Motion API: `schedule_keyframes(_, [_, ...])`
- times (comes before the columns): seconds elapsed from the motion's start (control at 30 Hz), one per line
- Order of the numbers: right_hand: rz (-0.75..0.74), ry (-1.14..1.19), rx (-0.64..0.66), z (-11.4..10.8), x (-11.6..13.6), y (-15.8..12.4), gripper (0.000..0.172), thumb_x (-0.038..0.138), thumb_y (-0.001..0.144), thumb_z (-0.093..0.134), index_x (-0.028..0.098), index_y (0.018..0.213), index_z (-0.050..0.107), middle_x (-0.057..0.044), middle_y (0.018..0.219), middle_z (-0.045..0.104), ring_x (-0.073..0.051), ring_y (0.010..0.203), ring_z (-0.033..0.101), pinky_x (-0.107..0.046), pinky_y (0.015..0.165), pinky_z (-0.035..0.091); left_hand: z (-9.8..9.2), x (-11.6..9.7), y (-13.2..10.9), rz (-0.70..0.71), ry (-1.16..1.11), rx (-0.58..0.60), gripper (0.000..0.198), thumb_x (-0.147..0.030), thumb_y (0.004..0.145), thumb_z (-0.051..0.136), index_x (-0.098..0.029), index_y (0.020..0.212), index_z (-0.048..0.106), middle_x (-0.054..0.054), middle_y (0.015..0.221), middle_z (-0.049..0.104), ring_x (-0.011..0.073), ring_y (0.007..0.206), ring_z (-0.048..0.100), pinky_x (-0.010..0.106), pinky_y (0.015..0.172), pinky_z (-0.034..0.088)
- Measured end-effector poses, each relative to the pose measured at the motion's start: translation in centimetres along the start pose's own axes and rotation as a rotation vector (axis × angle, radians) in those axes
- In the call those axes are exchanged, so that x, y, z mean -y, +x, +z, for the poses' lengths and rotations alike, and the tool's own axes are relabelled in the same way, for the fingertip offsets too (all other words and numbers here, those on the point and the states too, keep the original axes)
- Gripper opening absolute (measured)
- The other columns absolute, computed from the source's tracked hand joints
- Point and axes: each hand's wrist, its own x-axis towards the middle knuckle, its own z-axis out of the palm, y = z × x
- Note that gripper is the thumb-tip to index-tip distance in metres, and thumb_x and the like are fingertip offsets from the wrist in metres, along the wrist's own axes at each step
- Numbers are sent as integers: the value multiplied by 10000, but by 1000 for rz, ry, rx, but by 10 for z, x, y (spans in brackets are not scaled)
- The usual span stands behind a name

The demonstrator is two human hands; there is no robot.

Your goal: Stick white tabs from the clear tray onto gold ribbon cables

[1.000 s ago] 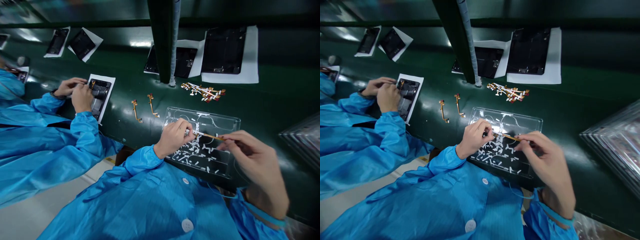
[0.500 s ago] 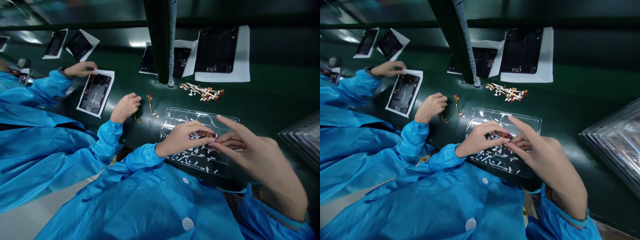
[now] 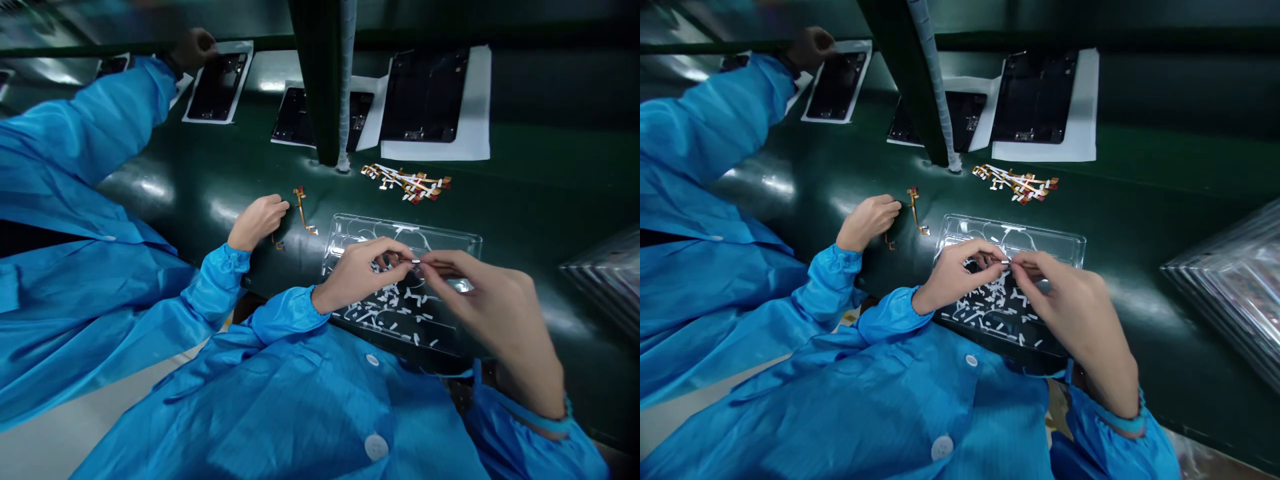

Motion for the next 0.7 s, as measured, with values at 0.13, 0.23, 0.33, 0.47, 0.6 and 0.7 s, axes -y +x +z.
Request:
schedule_keyframes(0.13, [-6, -34, -40, 10, 1, 0, 125, 300, 983, 591, 201, 993, 667, -11, 860, 774, -152, 760, 752, -228, 633, 508, 4, 7, 0, -9, -77, -71, 140, -278, 946, 676, -181, 1046, 679, 25, 963, 751, 105, 821, 694, 251, 769, 598])
schedule_keyframes(0.23, [21, -102, -77, 20, 1, -1, 137, 303, 970, 583, 190, 1003, 652, -35, 861, 768, -174, 741, 738, -257, 592, 462, 7, 11, -1, -14, -110, -88, 129, -276, 942, 692, -185, 1031, 670, 11, 944, 744, 100, 813, 699, 236, 746, 602])
schedule_keyframes(0.33, [59, -205, -126, 32, -1, -3, 145, 295, 964, 548, 184, 984, 639, -47, 807, 747, -187, 638, 685, -298, 540, 364, 11, 14, -2, -52, -73, -60, 188, -359, 991, 622, -188, 1067, 629, 21, 994, 745, 100, 863, 713, 235, 799, 619])
schedule_keyframes(0.47, [120, -251, -109, 38, 1, -3, 153, 314, 957, 525, 195, 974, 619, -37, 772, 713, -173, 596, 632, -308, 528, 314, 15, 18, -2, -28, -81, -77, 218, -401, 1003, 596, -195, 1072, 587, 16, 979, 752, 93, 874, 739, 200, 806, 634])
schedule_keyframes(0.6, [193, -43, -94, 31, 6, 0, 193, 366, 950, 550, 207, 1043, 608, -20, 834, 721, -170, 692, 689, -286, 573, 423, 15, 18, -3, 26, 28, -170, 166, -365, 1015, 588, -209, 1071, 599, 9, 991, 757, 97, 865, 744, 219, 814, 647])
schedule_keyframes(0.7, [198, 33, -65, 25, 6, 1, 174, 362, 957, 571, 224, 1056, 614, -4, 857, 714, -152, 716, 691, -278, 621, 463, 16, 17, -6, 31, 61, -193, 172, -368, 1000, 609, -207, 1058, 629, 10, 979, 764, 136, 879, 752, 283, 847, 656])
